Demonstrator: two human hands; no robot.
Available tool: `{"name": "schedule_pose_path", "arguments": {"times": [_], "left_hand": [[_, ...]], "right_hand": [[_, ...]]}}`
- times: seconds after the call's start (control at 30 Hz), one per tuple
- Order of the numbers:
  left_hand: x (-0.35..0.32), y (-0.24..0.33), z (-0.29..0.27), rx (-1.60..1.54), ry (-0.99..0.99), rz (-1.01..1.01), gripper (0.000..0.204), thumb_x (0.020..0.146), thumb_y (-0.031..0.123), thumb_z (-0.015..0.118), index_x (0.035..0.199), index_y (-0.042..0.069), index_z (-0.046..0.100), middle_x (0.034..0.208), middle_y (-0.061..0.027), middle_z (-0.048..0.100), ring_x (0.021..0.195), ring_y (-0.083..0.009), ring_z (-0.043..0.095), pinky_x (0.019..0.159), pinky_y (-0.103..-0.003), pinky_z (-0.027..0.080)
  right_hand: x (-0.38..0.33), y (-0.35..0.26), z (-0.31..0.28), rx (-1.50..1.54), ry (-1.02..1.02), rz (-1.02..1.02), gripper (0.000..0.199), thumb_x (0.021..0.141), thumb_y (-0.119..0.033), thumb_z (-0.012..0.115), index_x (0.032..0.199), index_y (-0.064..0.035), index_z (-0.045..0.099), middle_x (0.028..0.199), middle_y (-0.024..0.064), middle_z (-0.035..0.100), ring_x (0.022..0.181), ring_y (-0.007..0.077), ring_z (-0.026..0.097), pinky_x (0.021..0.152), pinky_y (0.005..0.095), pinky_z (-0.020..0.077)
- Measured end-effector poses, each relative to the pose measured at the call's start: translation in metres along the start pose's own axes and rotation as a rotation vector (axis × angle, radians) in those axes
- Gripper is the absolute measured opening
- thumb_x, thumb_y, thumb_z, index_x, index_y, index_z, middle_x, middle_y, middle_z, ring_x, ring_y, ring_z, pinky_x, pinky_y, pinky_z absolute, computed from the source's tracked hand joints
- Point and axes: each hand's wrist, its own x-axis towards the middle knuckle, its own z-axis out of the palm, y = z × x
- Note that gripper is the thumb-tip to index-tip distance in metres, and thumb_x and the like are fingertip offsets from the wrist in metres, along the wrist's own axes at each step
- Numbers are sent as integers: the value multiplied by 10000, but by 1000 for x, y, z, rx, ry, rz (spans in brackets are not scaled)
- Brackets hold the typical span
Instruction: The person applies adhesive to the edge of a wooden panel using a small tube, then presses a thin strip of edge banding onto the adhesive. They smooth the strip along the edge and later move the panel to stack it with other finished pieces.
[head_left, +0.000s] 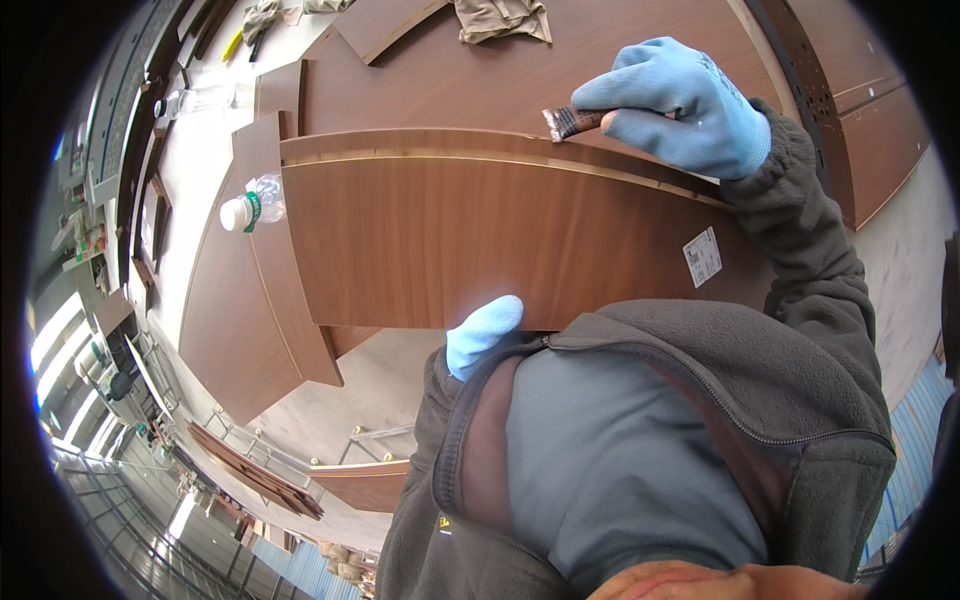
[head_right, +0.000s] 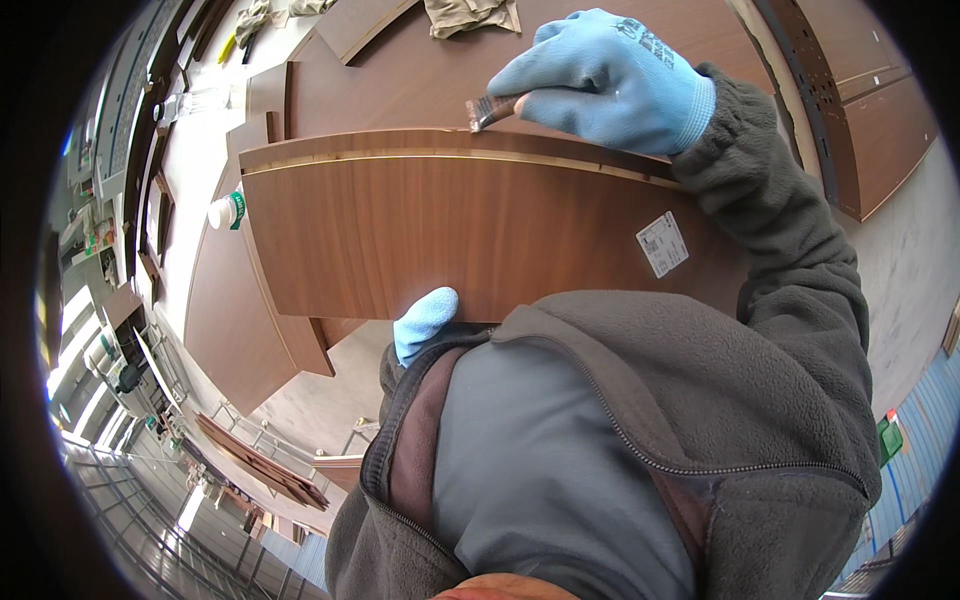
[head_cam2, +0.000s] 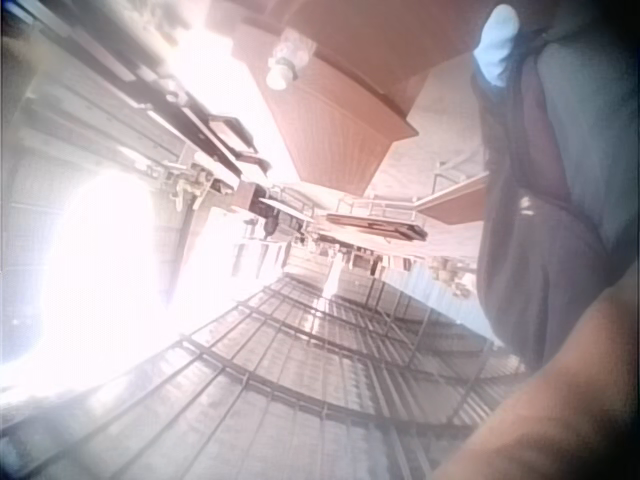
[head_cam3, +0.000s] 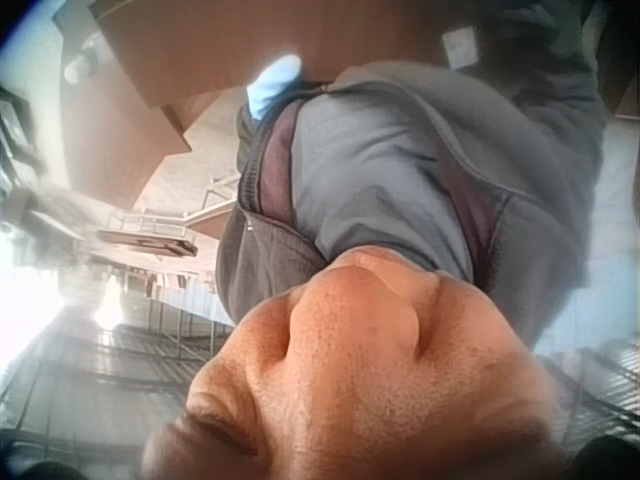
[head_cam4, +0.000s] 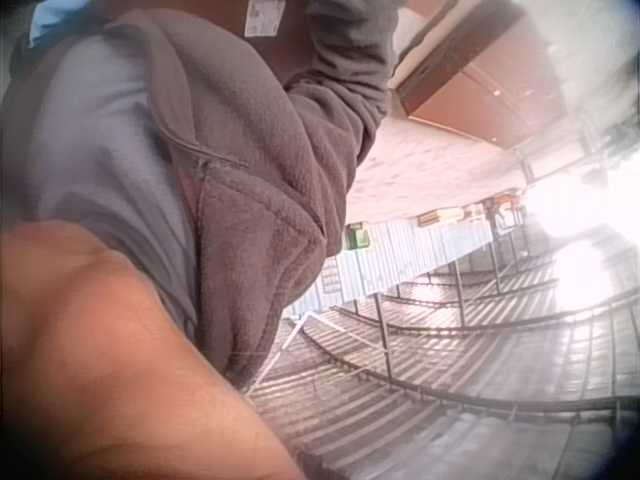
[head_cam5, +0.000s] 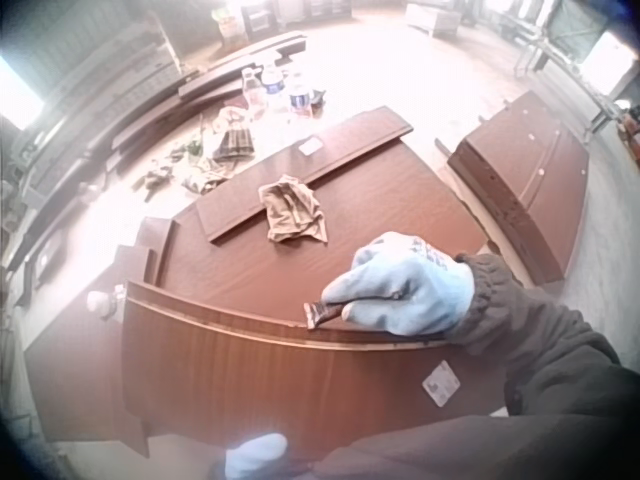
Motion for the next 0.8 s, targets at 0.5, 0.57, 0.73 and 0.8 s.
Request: {"name": "schedule_pose_path", "arguments": {"times": [0.5, 0.57, 0.73, 0.8], "left_hand": [[6, 6, -12, -95, -234, -42, 618, 940, 229, 735, 1443, -41, 499, 1382, -235, 612, 1211, -336, 650, 1084, -444, 539], [3, 5, -11, -118, -281, -15, 625, 937, 230, 733, 1447, -41, 494, 1384, -240, 610, 1211, -341, 650, 1091, -445, 536], [2, 3, -5, -121, -153, -29, 653, 920, 241, 746, 1451, -39, 487, 1373, -248, 611, 1203, -349, 652, 1094, -454, 538], [4, 6, -5, -119, -134, -51, 667, 911, 245, 755, 1450, -41, 485, 1365, -249, 614, 1198, -351, 654, 1088, -456, 543]], "right_hand": [[7, -6, 1, -80, 12, -27, 197, 789, -33, 781, 986, -38, 775, 679, 142, 639, 590, 326, 634, 538, 415, 474], [4, -6, -4, -73, 0, -23, 200, 792, -30, 779, 992, -37, 775, 679, 140, 637, 589, 323, 633, 538, 412, 474], [9, -2, 1, -4, 73, -16, 213, 791, -28, 780, 1004, -42, 776, 680, 135, 635, 588, 318, 630, 540, 406, 477], [14, -2, 6, -27, 88, -68, 221, 785, -29, 785, 1006, -49, 777, 685, 134, 638, 595, 316, 635, 546, 404, 481]]}}
